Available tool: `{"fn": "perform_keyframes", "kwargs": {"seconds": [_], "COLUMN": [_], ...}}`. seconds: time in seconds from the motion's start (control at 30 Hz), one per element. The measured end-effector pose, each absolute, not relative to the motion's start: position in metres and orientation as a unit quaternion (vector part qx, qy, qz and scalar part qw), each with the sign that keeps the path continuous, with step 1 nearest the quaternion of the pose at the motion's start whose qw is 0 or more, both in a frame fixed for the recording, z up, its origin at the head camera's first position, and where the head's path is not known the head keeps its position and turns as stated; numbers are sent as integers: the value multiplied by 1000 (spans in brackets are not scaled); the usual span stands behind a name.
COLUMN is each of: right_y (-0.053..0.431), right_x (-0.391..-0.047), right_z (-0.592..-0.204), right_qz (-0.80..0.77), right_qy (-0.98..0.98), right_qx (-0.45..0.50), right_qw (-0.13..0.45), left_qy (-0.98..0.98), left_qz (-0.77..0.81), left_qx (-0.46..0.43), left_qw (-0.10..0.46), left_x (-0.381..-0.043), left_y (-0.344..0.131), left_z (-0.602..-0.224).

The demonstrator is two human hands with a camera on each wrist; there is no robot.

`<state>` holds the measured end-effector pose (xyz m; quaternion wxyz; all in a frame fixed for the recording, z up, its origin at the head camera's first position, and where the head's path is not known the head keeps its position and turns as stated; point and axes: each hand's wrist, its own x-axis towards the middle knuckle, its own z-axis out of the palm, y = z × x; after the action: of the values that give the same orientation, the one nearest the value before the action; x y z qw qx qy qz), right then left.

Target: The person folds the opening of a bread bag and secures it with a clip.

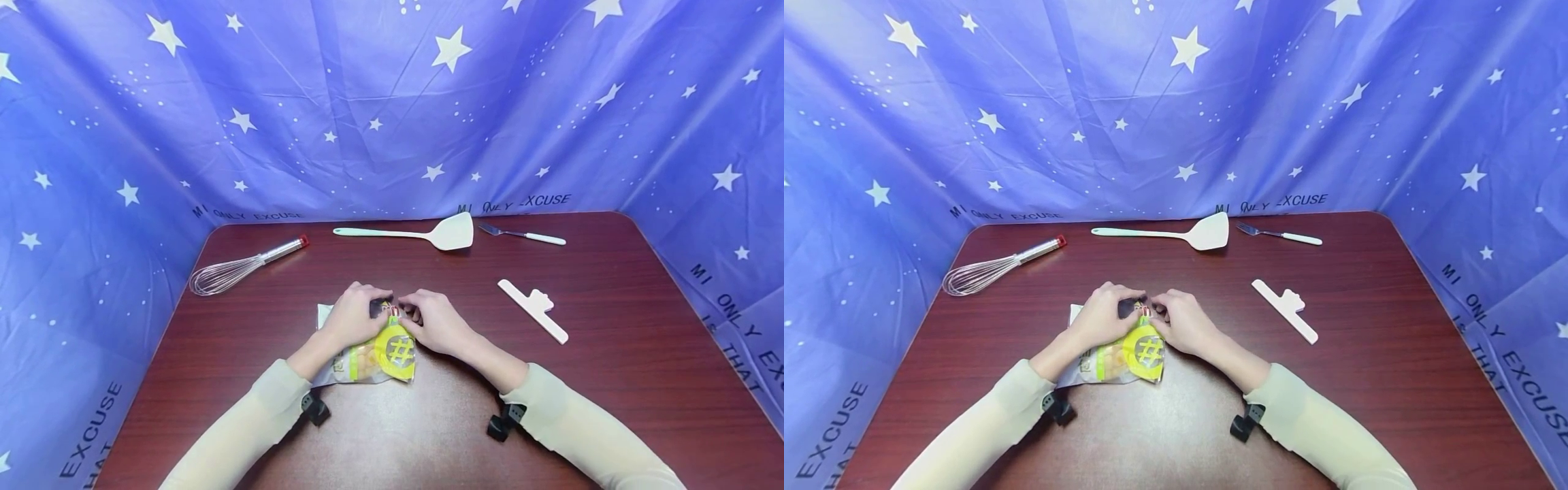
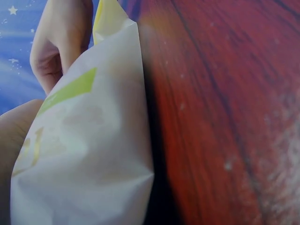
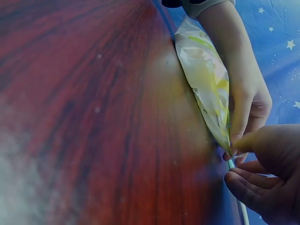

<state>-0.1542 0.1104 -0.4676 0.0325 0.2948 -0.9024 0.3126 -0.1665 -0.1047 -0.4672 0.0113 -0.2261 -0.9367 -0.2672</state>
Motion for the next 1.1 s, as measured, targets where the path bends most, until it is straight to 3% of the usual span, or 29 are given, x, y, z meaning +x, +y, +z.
{"fn": "perform_keyframes", "kwargs": {"seconds": [0.53, 1.1], "right_y": [106, 108], "right_x": [-154, -150], "right_z": [-465, -464], "right_qz": [345, 363], "right_qy": [-895, -871], "right_qx": [281, 329], "right_qw": [17, 29], "left_qy": [-919, -914], "left_qz": [-322, -328], "left_qx": [-226, -237], "left_qw": [13, 28], "left_x": [-168, -167], "left_y": [-112, -123], "left_z": [-462, -469]}}
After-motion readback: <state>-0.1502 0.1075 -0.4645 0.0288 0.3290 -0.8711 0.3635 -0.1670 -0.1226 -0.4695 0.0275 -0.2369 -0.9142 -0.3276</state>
